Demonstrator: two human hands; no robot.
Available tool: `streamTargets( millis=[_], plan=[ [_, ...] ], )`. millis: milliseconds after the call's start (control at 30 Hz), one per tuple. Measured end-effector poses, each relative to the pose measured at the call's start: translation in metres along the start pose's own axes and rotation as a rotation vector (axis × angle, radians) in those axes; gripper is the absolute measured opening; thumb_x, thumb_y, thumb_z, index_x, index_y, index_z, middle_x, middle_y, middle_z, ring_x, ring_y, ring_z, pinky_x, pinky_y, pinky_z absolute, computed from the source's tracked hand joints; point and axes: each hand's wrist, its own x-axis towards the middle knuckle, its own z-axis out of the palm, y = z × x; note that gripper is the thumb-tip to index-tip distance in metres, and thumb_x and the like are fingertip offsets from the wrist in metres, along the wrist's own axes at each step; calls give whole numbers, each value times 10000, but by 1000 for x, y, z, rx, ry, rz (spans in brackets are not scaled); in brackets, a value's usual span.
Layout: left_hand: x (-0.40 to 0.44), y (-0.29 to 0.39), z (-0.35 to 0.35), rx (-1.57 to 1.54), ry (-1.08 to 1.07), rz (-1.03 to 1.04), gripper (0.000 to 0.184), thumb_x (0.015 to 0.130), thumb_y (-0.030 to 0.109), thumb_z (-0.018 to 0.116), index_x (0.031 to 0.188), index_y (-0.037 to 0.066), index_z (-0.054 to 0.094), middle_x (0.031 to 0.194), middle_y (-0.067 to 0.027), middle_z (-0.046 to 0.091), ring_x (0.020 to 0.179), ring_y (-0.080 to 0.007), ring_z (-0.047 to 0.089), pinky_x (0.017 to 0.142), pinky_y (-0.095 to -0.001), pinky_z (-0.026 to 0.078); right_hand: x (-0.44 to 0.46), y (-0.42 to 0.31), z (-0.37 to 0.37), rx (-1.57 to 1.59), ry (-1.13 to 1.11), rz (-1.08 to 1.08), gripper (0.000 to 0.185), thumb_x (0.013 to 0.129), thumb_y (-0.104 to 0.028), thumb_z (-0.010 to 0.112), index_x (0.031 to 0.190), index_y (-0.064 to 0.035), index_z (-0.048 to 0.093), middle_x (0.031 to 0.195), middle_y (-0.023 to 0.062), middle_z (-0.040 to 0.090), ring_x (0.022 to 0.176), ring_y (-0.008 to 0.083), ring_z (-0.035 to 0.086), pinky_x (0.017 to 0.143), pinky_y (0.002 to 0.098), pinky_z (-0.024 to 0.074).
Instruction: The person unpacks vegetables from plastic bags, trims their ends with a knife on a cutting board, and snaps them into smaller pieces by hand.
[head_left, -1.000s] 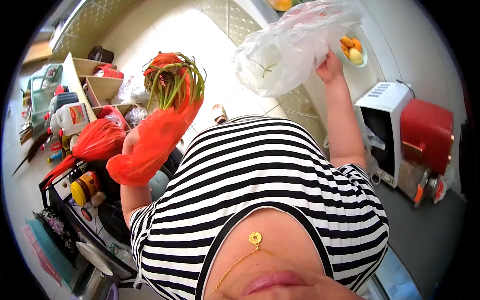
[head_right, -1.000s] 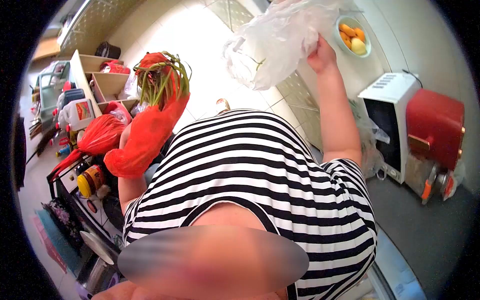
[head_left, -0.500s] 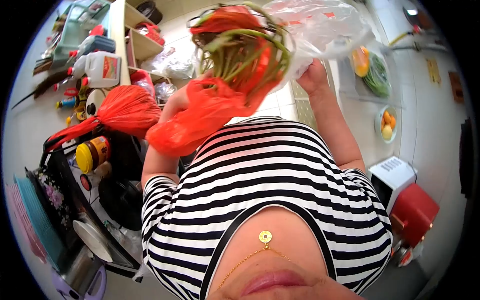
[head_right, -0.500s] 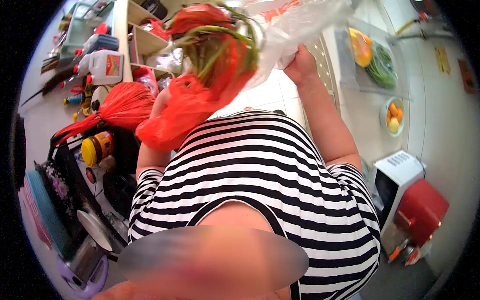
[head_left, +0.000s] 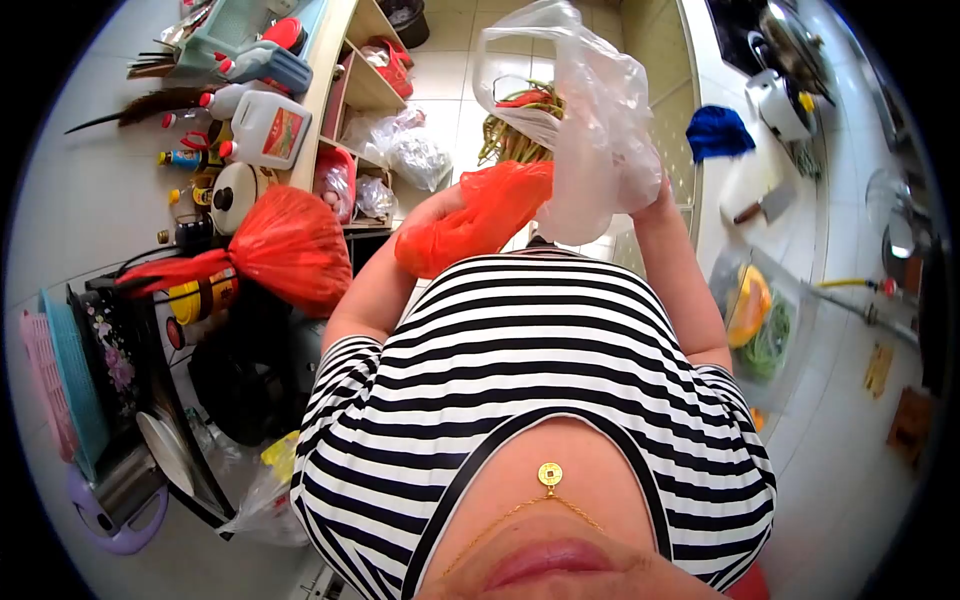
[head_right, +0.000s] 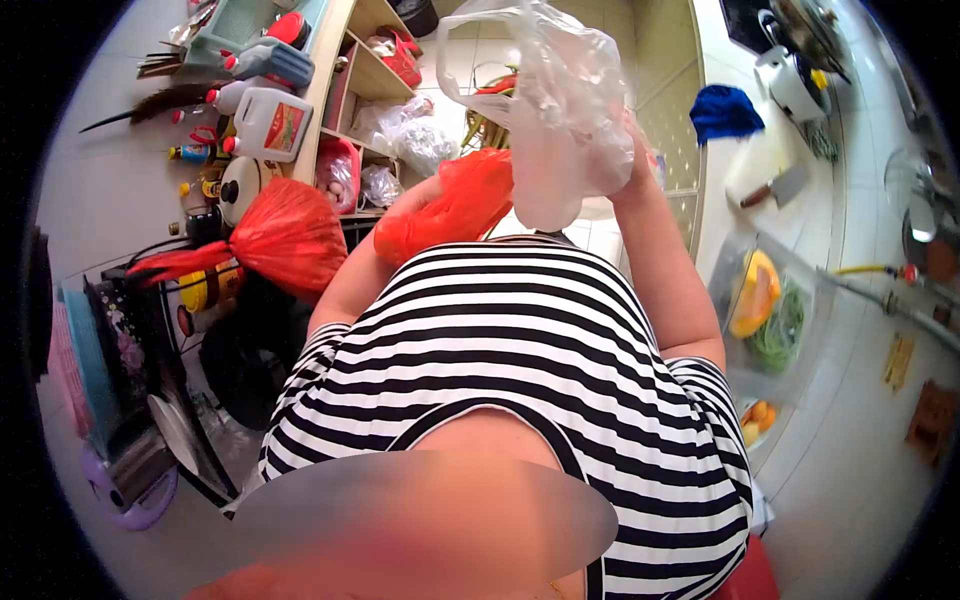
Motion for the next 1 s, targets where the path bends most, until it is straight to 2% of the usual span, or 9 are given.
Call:
streamTargets(
  millis=[67,167,200,500,567,667,767,900,1000],
  plan=[
    [16,12,23,-181,46,98,414,975,247,433,1313,7,437,1292,-118,513,1173,-194,514,1002,-316,416,26,-21,-38,31,33,88,535,920,-262,494,1380,-34,348,1338,125,461,1171,256,499,1005,380,408],
    [34,41,13,-159,7,132,445,973,275,434,1328,8,416,1311,-111,494,1176,-188,509,996,-309,415,68,-49,-83,22,135,193,430,930,-217,439,1301,0,429,1193,157,565,1063,299,574,927,413,475],
    [45,40,15,-254,101,236,447,958,289,451,1307,9,449,1244,-139,550,1084,-235,580,912,-363,490,79,-54,-102,22,146,205,430,930,-217,439,1301,0,429,1193,157,565,1063,299,574,927,413,475],
    [64,146,-21,-258,275,515,465,957,302,452,1325,19,429,1270,-136,525,1105,-241,556,930,-352,470,193,-84,-195,222,-40,330,395,908,-189,478,1256,-1,476,1181,148,573,1053,269,578,912,405,478],
    [59,172,-21,-238,291,573,464,958,300,449,1327,21,426,1272,-135,523,1107,-240,553,931,-349,467,216,-84,-202,-152,277,364,392,910,-196,497,1263,-27,480,1157,126,586,1030,244,587,882,404,489],
    [54,216,-26,-226,312,643,462,960,298,446,1331,23,423,1274,-134,520,1109,-239,549,932,-345,463,251,-80,-185,-461,536,386,375,915,-201,505,1258,-52,489,1133,97,600,1002,224,599,844,397,504],
    [51,257,-30,-239,334,695,461,962,295,442,1334,26,420,1276,-132,517,1112,-238,544,934,-341,459,286,-73,-210,-493,556,384,375,913,-227,510,1251,-65,494,1117,76,606,965,212,611,804,385,516],
    [46,303,-33,-246,378,749,459,964,292,437,1339,29,415,1279,-130,513,1115,-236,538,936,-335,454,334,-60,-252,-838,700,611,398,908,-322,513,1239,-100,511,1115,64,609,980,223,606,830,386,501],
    [46,339,-39,-249,421,783,457,966,290,433,1343,31,412,1282,-129,510,1117,-235,533,937,-331,450,370,-26,-254,-899,624,677,340,898,-327,520,1164,-116,530,1021,59,601,892,222,608,751,408,519]
  ],
)
